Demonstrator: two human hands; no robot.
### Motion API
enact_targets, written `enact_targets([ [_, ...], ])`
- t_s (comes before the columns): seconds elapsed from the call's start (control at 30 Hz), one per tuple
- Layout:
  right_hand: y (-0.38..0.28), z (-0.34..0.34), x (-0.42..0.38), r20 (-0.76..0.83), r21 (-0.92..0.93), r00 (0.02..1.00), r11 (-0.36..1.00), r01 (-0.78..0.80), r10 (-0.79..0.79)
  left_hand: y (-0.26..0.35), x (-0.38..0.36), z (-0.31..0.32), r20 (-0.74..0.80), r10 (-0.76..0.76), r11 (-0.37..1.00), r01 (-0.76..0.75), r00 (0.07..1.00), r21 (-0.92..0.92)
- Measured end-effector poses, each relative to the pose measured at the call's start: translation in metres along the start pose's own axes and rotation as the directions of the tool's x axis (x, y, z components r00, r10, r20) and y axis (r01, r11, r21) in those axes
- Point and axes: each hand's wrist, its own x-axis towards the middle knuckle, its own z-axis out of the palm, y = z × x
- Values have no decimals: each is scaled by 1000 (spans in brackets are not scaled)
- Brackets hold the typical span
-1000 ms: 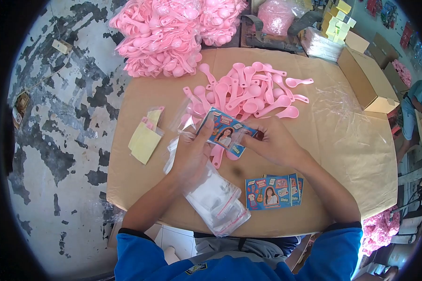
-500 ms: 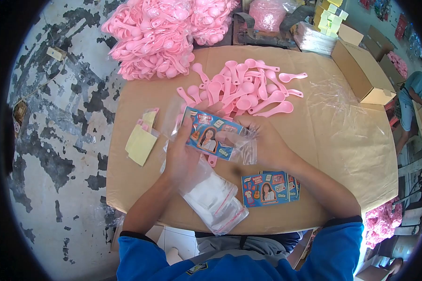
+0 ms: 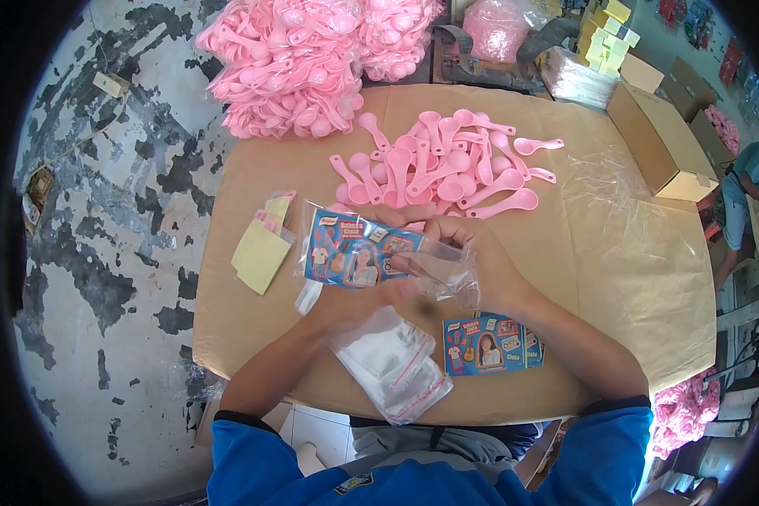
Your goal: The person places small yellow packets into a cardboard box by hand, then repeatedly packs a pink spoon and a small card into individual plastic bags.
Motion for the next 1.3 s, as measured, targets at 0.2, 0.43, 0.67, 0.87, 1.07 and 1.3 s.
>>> enact_targets([
  [0.2, -18, -19, 11, -23, 358, 993, 929, -100, 115, 18, 5, -3, -227, 30, 999, -25, 973, 26],
  [0.43, -3, -119, 44, -73, -418, 982, 899, 129, -175, 21, 15, -16, -171, 262, 941, -213, 950, 262],
  [0.67, 70, -212, 39, -321, -940, 918, 198, -278, -234, 15, 20, -19, -13, 289, 944, -283, 957, 170],
  [0.87, 59, -208, 34, -195, -980, 908, 28, -198, -371, 19, 16, -13, -68, 173, 981, -165, 983, 100],
  [1.07, -15, -146, 41, -427, -613, 890, 775, -154, -161, 15, 17, -22, -268, 82, 988, -115, 960, -108],
  [1.3, -39, -34, 24, -91, -256, 993, 965, 49, -75, 17, 22, -17, -248, 223, 955, -263, 943, -141],
])
